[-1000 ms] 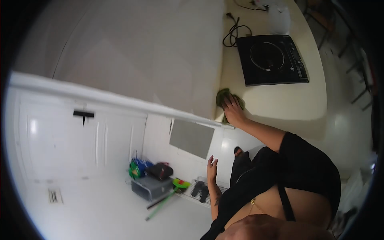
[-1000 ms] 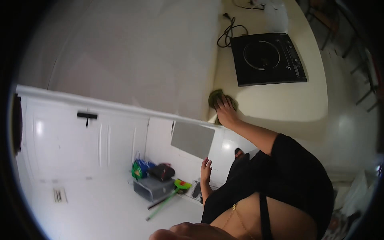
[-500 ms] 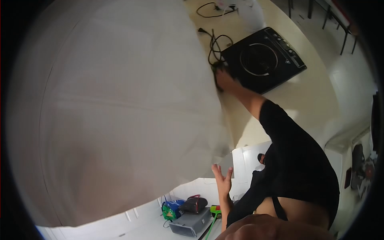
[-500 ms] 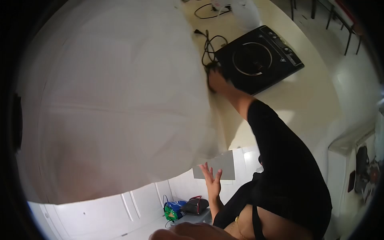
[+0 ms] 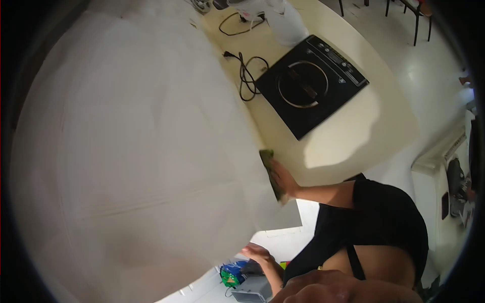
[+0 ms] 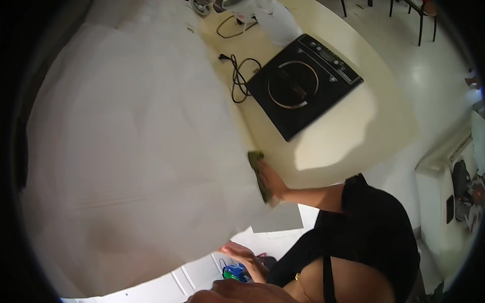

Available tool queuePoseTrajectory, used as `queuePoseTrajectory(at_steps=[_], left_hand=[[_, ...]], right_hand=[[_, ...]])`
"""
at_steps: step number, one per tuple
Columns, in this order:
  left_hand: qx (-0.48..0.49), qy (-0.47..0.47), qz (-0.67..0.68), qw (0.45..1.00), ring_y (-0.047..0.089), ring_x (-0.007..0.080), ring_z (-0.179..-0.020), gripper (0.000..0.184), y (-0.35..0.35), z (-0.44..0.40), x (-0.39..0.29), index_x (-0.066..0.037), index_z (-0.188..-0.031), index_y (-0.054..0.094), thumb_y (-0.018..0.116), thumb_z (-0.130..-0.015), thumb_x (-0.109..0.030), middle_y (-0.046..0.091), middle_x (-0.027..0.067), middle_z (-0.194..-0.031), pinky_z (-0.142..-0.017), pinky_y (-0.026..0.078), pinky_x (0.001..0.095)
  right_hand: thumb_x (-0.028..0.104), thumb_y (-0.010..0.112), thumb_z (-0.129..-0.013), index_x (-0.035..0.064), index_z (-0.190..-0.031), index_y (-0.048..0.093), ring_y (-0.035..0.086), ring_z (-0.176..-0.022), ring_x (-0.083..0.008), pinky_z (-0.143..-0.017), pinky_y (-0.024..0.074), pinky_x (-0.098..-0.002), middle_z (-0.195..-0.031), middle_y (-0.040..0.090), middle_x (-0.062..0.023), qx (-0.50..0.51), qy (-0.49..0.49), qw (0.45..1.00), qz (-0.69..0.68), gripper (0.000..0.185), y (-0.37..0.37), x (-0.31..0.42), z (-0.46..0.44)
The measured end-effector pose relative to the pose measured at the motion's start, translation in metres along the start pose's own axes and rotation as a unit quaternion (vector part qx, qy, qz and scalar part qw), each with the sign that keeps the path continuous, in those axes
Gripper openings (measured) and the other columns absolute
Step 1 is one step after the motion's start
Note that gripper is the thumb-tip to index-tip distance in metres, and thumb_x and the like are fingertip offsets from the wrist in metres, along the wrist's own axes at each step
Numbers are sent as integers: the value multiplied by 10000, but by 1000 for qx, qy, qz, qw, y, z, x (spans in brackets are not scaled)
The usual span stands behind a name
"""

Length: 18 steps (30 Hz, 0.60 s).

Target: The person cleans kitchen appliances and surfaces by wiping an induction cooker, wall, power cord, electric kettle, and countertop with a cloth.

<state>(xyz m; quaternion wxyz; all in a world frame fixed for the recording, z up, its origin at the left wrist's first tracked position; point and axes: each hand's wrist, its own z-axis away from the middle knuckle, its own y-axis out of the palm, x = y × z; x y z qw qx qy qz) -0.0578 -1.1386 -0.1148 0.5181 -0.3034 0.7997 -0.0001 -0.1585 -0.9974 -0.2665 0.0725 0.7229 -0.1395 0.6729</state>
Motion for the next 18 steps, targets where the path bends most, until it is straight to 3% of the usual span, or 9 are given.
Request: queuePoseTrajectory(at_steps=[3,4,6,7,10,13,14,17,18], left_hand=[[-2,-23,-193,981,504,391,-1026,737,5,2,3,90,-1053,571,273,-921,-571,552,278,-1107,-903,363,474],[0,-30,-216,976,512,397,-1003,728,4,2,4,88,-1036,580,265,-924,-559,563,277,-1083,-885,371,480],[14,-26,-242,970,527,400,-958,697,2,2,5,82,-1006,593,257,-931,-524,582,268,-1043,-855,385,489],[19,-23,-248,968,531,399,-946,685,3,3,2,80,-1000,595,258,-932,-513,586,264,-1034,-848,388,491],[11,-26,-271,962,548,383,-907,660,9,4,-10,79,-972,595,263,-939,-491,595,250,-1000,-806,412,486],[-7,-29,-251,967,555,369,-904,652,16,2,-12,74,-954,591,260,-945,-487,598,236,-961,-777,431,474],[-13,-29,-243,970,556,366,-906,651,16,1,-10,73,-950,590,258,-947,-487,598,233,-951,-771,435,470],[21,32,-256,966,599,328,-759,685,5,1,5,60,-957,591,252,-944,-534,595,220,-921,-626,481,401],[22,-25,-257,966,603,323,-741,681,3,4,3,61,-966,588,253,-946,-531,599,219,-929,-611,484,392]], right_hand=[[100,417,-935,-3,-1372,345,396,-1263,-301,-1069,279,-369,-1362,423,-181,-77,8,995,-57,455,22,-35,-128],[94,409,-932,-5,-1357,364,421,-1227,-303,-1052,295,-362,-1343,439,-184,-89,13,981,-171,439,29,-51,-173],[87,408,-927,-11,-1326,402,463,-1160,-297,-1023,321,-350,-1302,473,-186,-94,-6,973,-211,411,17,-46,-243],[85,415,-923,-15,-1308,420,480,-1128,-289,-1010,331,-346,-1281,491,-185,-91,-30,986,-138,398,4,-33,-258],[97,423,-924,-21,-1280,443,482,-1132,-279,-1002,338,-341,-1237,520,-181,-84,-5,991,-104,376,3,-27,-257],[34,456,-906,-13,-1355,359,358,-1296,-253,-1076,270,-344,-1378,389,-171,-46,-72,989,-118,461,20,-51,-129],[7,463,-889,11,-1350,392,391,-1273,-332,-1070,289,-374,-1355,428,-198,-49,-33,998,-35,467,7,-18,-79],[41,449,-918,21,-1374,368,386,-1289,-321,-1085,270,-365,-1379,411,-200,-14,43,984,-174,464,-5,19,-28],[65,442,-931,18,-1376,363,395,-1282,-318,-1082,272,-362,-1369,422,-200,-38,15,983,-179,454,-6,28,-49]])
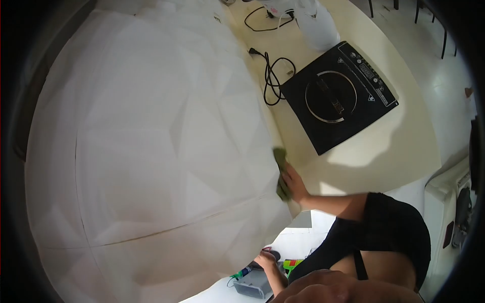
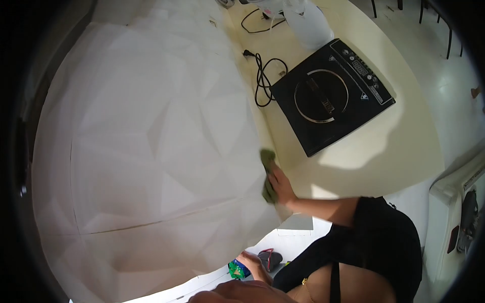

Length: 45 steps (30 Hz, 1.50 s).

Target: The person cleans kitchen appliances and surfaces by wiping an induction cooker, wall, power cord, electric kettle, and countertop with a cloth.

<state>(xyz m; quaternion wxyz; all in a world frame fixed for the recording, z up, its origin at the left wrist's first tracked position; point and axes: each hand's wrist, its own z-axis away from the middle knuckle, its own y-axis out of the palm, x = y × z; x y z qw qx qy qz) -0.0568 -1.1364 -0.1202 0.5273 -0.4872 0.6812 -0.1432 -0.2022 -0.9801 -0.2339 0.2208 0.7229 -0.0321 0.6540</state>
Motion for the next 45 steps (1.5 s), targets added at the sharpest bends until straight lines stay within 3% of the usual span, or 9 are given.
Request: queuePoseTrajectory(at_steps=[6,10,19,24,26,31,38,42,45], left_hand=[[4,9,-24,1000,563,377,-930,605,-2,5,26,72,-1032,578,259,-966,-438,592,241,-1039,-809,431,447],[-2,-10,-29,1000,537,394,-1012,558,1,2,21,74,-1064,576,273,-969,-385,581,253,-1099,-888,400,459],[17,-3,37,999,445,385,-1153,674,-1,2,26,93,-1214,478,285,-972,-506,435,283,-1261,-987,330,432],[30,22,-56,998,409,383,-1191,666,-7,2,23,76,-1225,484,284,-972,-506,415,275,-1292,-1000,314,447],[19,149,-128,980,477,429,-1118,315,-7,2,34,-1,-1203,508,379,-951,-139,533,223,-1211,-949,350,500],[58,150,-111,981,442,422,-1170,323,-10,-3,21,-9,-1238,474,381,-945,-108,505,222,-1253,-993,313,513],[31,137,-53,989,404,425,-1206,373,-4,-3,15,-6,-1284,440,322,-978,-184,490,221,-1271,-1031,266,503],[53,71,34,995,297,352,-1301,661,-3,-10,-1,68,-1359,297,330,-976,-469,227,250,-1406,-1067,242,438],[39,66,50,996,278,347,-1317,687,-3,-11,-2,74,-1376,252,350,-971,-472,207,251,-1419,-1078,231,438]], right_hand=[[44,441,-883,14,-1288,474,433,-1194,-377,-1029,332,-392,-1288,477,-219,-62,-92,991,-69,408,22,49,-187],[-28,509,-792,83,-1324,455,379,-1258,-357,-1061,294,-436,-1313,451,-174,5,-270,957,104,546,28,112,-92],[-53,480,-830,10,-1249,476,483,-1134,-373,-971,399,-396,-1254,475,-205,93,-71,984,131,424,-34,23,-62],[79,556,-850,21,-1288,453,366,-1265,-374,-1067,305,-430,-1338,412,-198,39,-338,940,15,454,35,186,-96],[145,520,-886,26,-1317,438,426,-1219,-354,-1024,355,-399,-1345,425,-194,-16,-326,944,57,454,61,195,-132],[130,523,-861,3,-1284,458,458,-1144,-388,-961,405,-427,-1282,476,-214,-15,-272,960,58,447,65,233,-177],[-49,580,-723,72,-1247,516,450,-1175,-332,-990,400,-403,-1312,440,-160,175,-342,923,19,542,31,224,-43],[-23,558,-741,76,-1192,568,491,-1131,-304,-963,422,-359,-1198,539,-107,234,-328,914,-44,462,21,243,-80],[5,571,-745,71,-1175,575,500,-1111,-294,-941,440,-367,-1188,552,-87,77,-445,891,-42,436,60,303,-129]])
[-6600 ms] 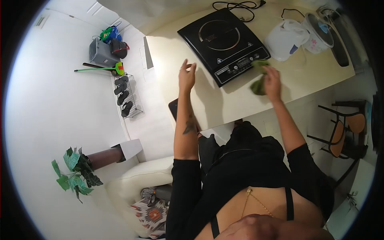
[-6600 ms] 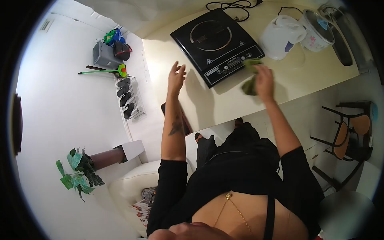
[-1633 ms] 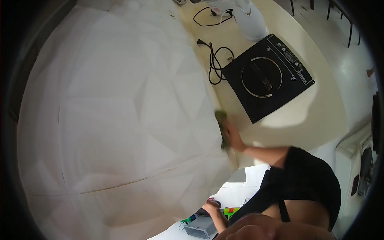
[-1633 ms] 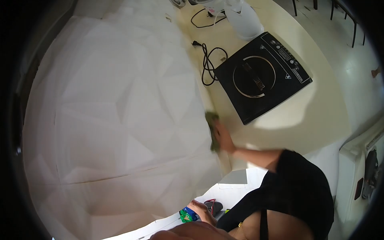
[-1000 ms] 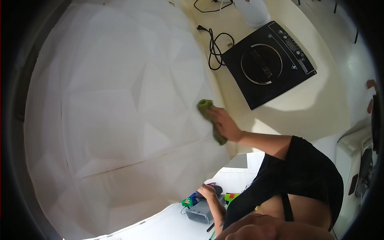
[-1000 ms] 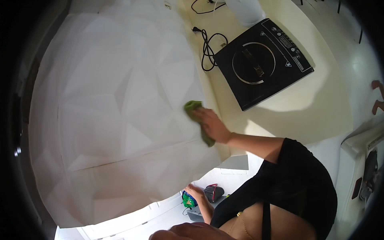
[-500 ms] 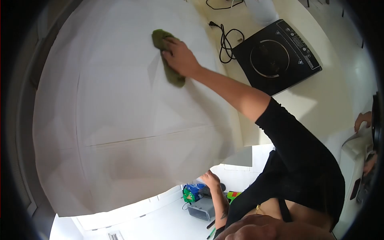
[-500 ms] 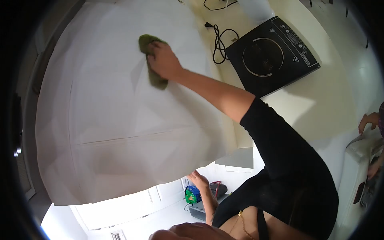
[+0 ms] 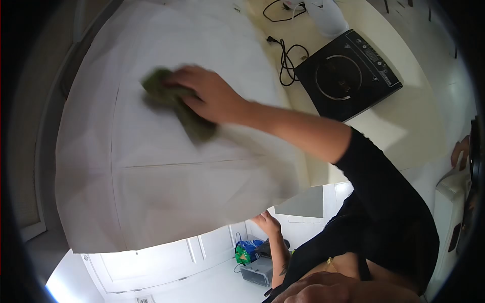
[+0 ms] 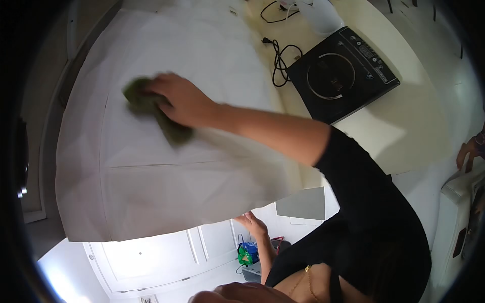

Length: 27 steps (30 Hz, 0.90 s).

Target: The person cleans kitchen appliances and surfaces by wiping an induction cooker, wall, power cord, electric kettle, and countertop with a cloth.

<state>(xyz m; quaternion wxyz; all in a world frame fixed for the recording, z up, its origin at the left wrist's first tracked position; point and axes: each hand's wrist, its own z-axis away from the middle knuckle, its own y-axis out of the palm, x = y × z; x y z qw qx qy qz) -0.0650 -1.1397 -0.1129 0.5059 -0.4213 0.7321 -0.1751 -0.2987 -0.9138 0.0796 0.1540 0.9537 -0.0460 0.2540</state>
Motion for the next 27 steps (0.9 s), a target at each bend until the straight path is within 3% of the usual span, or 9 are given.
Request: queuePoseTrajectory(at_steps=[4,9,11,13,15,17,19,22,27], left_hand=[[10,-12,-7,1000,250,353,-1338,720,-4,0,3,61,-1408,167,381,-965,-464,182,258,-1430,-1093,209,441],[22,-17,33,999,232,355,-1350,762,-3,1,3,54,-1427,112,386,-958,-481,133,252,-1453,-1096,212,446],[33,-37,-41,998,234,348,-1352,812,-5,2,10,34,-1442,38,388,-948,-507,71,247,-1474,-1086,245,454],[29,-28,-2,999,236,341,-1352,827,1,-3,15,27,-1442,1,397,-946,-503,45,240,-1482,-1079,263,458],[31,-23,26,999,238,335,-1351,845,-2,0,19,21,-1443,-36,405,-944,-500,19,233,-1490,-1071,282,462],[14,-5,16,1000,241,319,-1350,853,-2,-1,19,11,-1443,-59,429,-943,-478,17,218,-1494,-1066,296,460],[15,-5,25,1000,236,318,-1352,855,-1,-3,17,0,-1447,-62,438,-941,-475,5,210,-1498,-1068,292,466],[6,-3,39,999,226,318,-1356,861,-1,-1,19,-24,-1454,-70,448,-937,-476,-20,201,-1505,-1070,287,478],[-13,-20,57,998,167,321,-1383,867,2,-2,0,-59,-1461,-97,434,-935,-498,-96,185,-1518,-1066,286,496]], right_hand=[[-7,600,-716,88,-1196,562,481,-1126,-299,-930,442,-381,-1245,517,-76,-35,-60,995,65,491,32,-10,-29],[-37,622,-666,83,-1156,585,479,-1126,-298,-924,446,-365,-1230,515,-95,90,-9,985,150,506,-23,-30,94],[-31,630,-656,78,-1125,604,492,-1117,-297,-914,451,-359,-1204,531,-104,127,4,979,159,482,-47,-33,130],[-7,630,-653,60,-1065,630,526,-1084,-299,-894,461,-348,-1146,565,-125,233,131,953,141,417,-69,-33,135],[19,612,-665,49,-1038,639,554,-1055,-300,-888,468,-349,-1105,588,-133,123,132,975,128,375,-63,-19,91],[29,590,-687,66,-1086,622,512,-1123,-313,-947,435,-370,-1197,556,-120,47,80,996,8,402,-41,0,33],[18,573,-696,70,-1157,581,448,-1197,-337,-1016,377,-391,-1292,502,-108,23,-73,995,56,465,5,-4,13],[-5,541,-716,58,-1213,534,388,-1243,-358,-1062,320,-396,-1329,467,-125,25,-120,990,70,502,9,-10,50],[-39,535,-741,47,-1268,480,324,-1297,-337,-1071,298,-417,-1390,357,-158,44,164,973,157,537,-25,-56,217]])
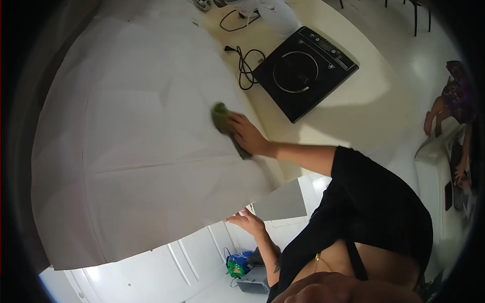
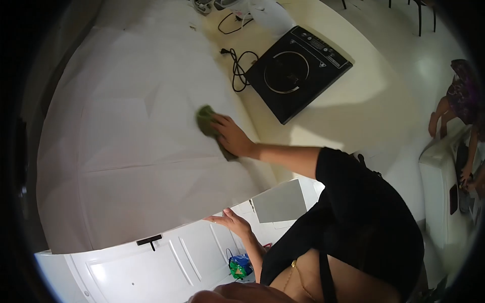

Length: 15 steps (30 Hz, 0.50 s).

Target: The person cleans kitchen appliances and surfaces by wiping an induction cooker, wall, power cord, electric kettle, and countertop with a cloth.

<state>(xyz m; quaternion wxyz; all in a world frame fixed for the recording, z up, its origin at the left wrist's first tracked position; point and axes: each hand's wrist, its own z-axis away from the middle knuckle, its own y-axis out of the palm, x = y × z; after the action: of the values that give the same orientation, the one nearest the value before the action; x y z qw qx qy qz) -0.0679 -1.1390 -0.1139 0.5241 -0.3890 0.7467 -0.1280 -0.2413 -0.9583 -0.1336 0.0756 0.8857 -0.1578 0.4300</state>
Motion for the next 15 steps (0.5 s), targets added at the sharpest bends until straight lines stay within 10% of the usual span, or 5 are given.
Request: queuePoseTrajectory(at_steps=[7,10,12,15], left_hand=[[-6,7,0,1000,147,316,-1393,868,1,0,2,-84,-1466,-92,438,-928,-511,-100,167,-1525,-1062,287,502],[0,0,-8,1000,165,318,-1388,894,-2,-1,-1,-86,-1467,-91,450,-914,-535,-87,170,-1526,-1051,308,500],[-6,-7,-24,1000,173,320,-1386,912,-2,-1,6,-87,-1466,-93,459,-905,-547,-79,173,-1525,-1046,319,497],[-12,0,-22,1000,178,324,-1385,943,-1,-1,5,-86,-1464,-100,472,-890,-568,-75,178,-1524,-1041,330,495]], right_hand=[[-53,522,-731,30,-1168,559,471,-1155,-329,-981,389,-399,-1220,507,-151,108,140,983,-39,446,-52,32,135],[-54,498,-738,20,-1083,609,585,-980,-307,-890,452,-359,-1004,622,-159,123,110,986,-7,370,-64,-12,95],[-36,468,-769,5,-1090,597,594,-966,-294,-869,457,-341,-974,633,-176,-35,250,960,-118,348,-56,-7,24],[-3,466,-773,26,-1203,536,538,-1081,-319,-961,414,-356,-1194,563,-169,-44,137,959,-246,437,-16,48,-30]])
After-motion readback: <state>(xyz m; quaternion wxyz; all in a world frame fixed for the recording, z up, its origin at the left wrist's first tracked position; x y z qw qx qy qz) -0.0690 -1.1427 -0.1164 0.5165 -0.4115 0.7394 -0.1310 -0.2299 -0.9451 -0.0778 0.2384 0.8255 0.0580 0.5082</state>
